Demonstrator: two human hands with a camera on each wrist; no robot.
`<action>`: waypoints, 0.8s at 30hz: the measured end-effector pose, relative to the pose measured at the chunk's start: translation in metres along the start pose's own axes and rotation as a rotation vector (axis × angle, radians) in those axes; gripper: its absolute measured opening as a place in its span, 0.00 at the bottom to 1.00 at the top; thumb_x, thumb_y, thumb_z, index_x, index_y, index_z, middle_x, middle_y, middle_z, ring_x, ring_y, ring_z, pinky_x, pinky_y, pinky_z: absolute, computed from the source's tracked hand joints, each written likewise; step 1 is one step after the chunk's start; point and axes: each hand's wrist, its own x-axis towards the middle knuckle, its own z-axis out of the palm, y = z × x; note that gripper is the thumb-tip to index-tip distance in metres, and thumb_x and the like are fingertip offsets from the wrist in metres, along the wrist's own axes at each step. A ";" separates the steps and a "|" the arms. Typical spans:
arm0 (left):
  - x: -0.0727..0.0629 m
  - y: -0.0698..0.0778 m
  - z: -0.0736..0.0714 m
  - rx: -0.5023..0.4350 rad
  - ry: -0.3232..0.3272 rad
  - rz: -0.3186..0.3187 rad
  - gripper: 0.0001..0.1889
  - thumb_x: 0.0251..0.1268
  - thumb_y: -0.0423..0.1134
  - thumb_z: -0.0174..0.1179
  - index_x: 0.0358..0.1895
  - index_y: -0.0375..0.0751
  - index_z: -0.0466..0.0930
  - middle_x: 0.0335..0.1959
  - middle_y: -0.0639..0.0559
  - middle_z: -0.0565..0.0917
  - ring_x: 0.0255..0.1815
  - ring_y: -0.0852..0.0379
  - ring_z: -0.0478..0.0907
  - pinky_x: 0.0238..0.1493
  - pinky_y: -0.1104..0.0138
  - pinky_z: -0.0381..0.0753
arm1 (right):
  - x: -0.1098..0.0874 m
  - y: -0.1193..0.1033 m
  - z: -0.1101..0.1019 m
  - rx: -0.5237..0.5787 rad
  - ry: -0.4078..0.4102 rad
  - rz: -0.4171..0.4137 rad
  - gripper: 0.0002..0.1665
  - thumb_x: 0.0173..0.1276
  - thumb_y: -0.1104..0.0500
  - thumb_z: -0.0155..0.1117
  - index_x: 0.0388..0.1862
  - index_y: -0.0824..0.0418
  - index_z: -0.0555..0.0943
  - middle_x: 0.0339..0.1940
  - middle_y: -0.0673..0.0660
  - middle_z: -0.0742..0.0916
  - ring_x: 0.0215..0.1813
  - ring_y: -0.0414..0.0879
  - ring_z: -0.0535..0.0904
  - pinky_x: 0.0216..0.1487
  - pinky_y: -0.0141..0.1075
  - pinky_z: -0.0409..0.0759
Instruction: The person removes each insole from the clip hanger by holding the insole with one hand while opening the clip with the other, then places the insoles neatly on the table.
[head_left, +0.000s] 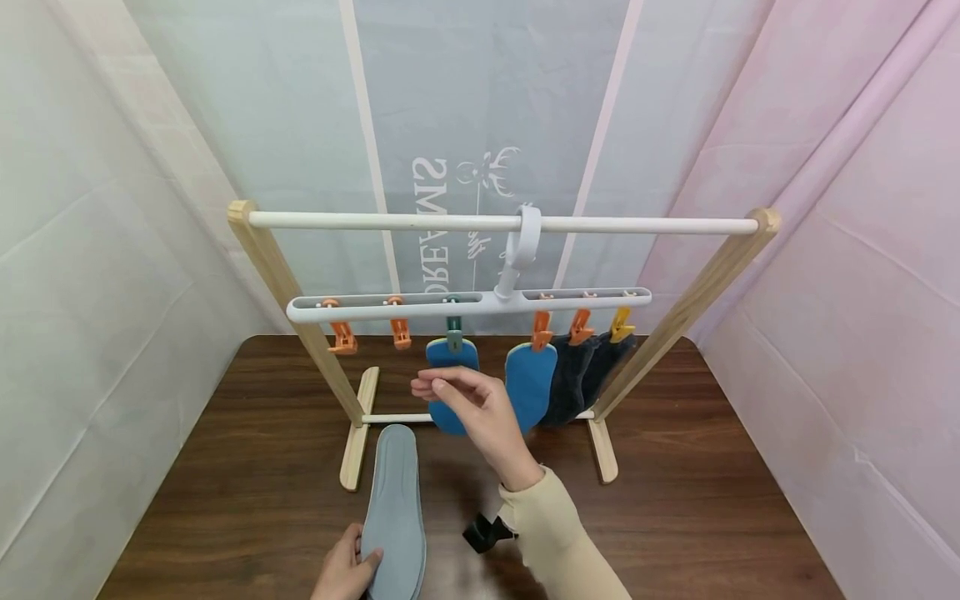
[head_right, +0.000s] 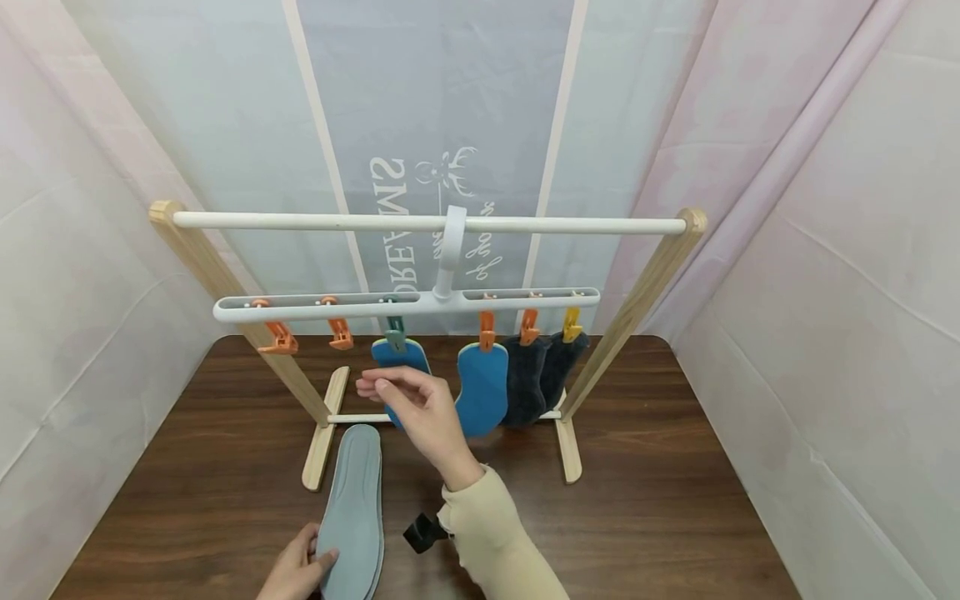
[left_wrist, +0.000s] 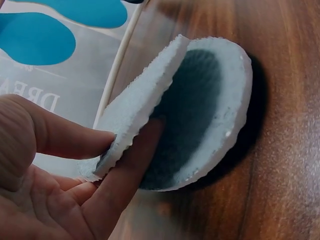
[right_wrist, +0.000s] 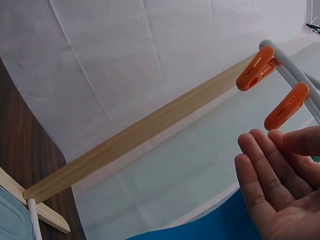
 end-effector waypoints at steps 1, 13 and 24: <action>0.000 0.000 0.000 0.001 0.005 -0.003 0.16 0.58 0.27 0.59 0.47 0.21 0.69 0.34 0.42 0.84 0.34 0.55 0.80 0.31 0.69 0.77 | 0.000 0.000 -0.001 0.003 0.001 -0.002 0.20 0.74 0.58 0.54 0.55 0.71 0.78 0.51 0.70 0.84 0.52 0.49 0.83 0.58 0.44 0.78; 0.000 0.000 0.006 0.155 0.073 -0.054 0.21 0.54 0.30 0.63 0.47 0.24 0.65 0.27 0.48 0.80 0.27 0.57 0.76 0.28 0.64 0.76 | -0.001 -0.004 -0.009 0.050 0.043 -0.018 0.21 0.73 0.56 0.56 0.54 0.72 0.78 0.48 0.73 0.83 0.51 0.47 0.84 0.59 0.51 0.77; 0.001 0.011 0.007 0.352 0.128 -0.123 0.21 0.48 0.37 0.66 0.41 0.31 0.67 0.23 0.43 0.78 0.24 0.49 0.76 0.24 0.59 0.75 | -0.002 -0.011 -0.013 0.023 0.091 -0.032 0.19 0.73 0.55 0.56 0.52 0.70 0.80 0.46 0.73 0.84 0.48 0.47 0.85 0.56 0.45 0.79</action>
